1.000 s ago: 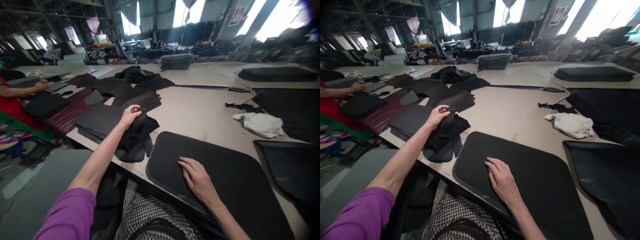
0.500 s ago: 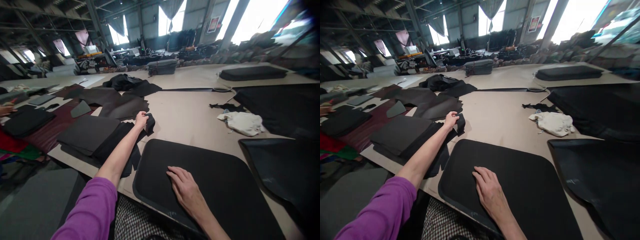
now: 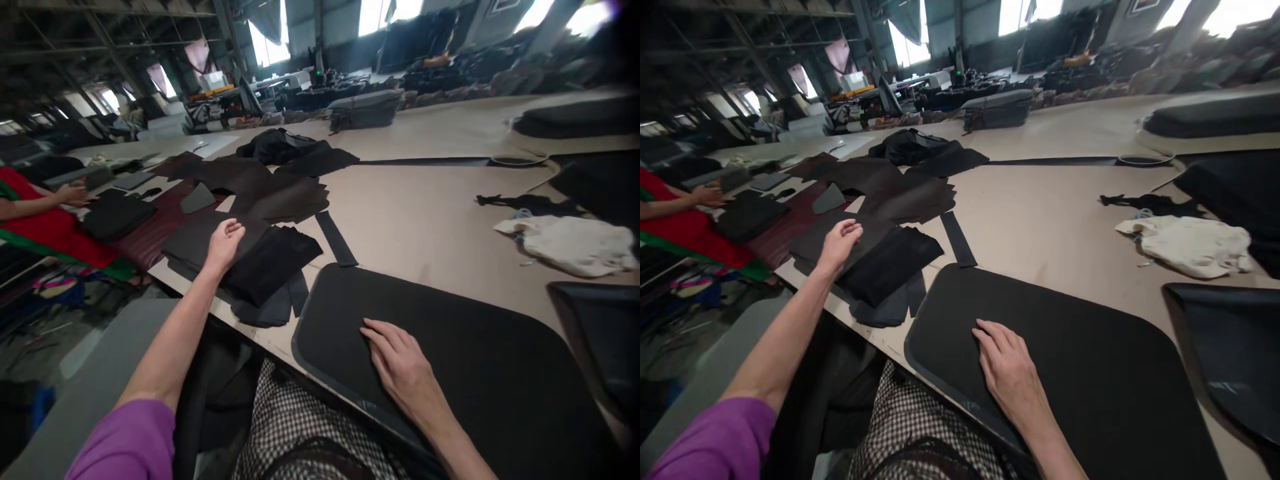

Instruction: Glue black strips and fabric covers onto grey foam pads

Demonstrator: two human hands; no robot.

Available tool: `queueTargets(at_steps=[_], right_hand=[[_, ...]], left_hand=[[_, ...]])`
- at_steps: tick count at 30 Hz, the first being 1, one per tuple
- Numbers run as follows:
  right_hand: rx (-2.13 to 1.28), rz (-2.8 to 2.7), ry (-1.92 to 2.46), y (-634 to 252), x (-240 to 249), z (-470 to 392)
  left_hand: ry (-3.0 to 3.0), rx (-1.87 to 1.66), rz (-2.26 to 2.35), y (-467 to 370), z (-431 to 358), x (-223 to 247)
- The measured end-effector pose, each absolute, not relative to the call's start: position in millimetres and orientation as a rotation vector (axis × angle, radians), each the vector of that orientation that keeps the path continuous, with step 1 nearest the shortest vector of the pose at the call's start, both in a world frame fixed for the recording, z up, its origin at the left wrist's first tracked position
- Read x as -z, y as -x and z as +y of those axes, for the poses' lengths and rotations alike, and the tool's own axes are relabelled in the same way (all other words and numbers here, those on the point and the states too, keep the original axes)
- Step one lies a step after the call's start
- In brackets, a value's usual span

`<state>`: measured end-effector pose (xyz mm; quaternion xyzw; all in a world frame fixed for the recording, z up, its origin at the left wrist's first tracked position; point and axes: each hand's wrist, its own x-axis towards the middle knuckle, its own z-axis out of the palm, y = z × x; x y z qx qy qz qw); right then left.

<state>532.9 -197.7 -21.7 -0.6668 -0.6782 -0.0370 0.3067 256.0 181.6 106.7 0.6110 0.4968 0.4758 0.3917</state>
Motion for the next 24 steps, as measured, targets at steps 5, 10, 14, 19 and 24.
queueTargets(at_steps=[5,10,14,19,24], right_hand=[[0.143,-1.815,1.742,-535.6,25.1,-195.4],[0.155,-1.828,1.722,-537.6,27.7,-194.0],[0.183,-1.853,1.72,-540.0,31.3,-193.5],[0.19,-1.87,1.719,-542.7,34.9,-192.9],[0.195,-1.873,1.721,-544.4,36.6,-193.3]], left_hand=[[-0.951,-1.23,1.425,-136.2,142.0,-80.1],[-0.656,-1.107,1.391,-110.3,112.7,-59.5],[-0.548,-1.091,1.312,-115.1,108.0,-53.8],[-0.466,-1.053,1.264,-124.3,116.7,-48.6],[-0.405,-1.016,1.24,-128.4,134.5,-46.5]])
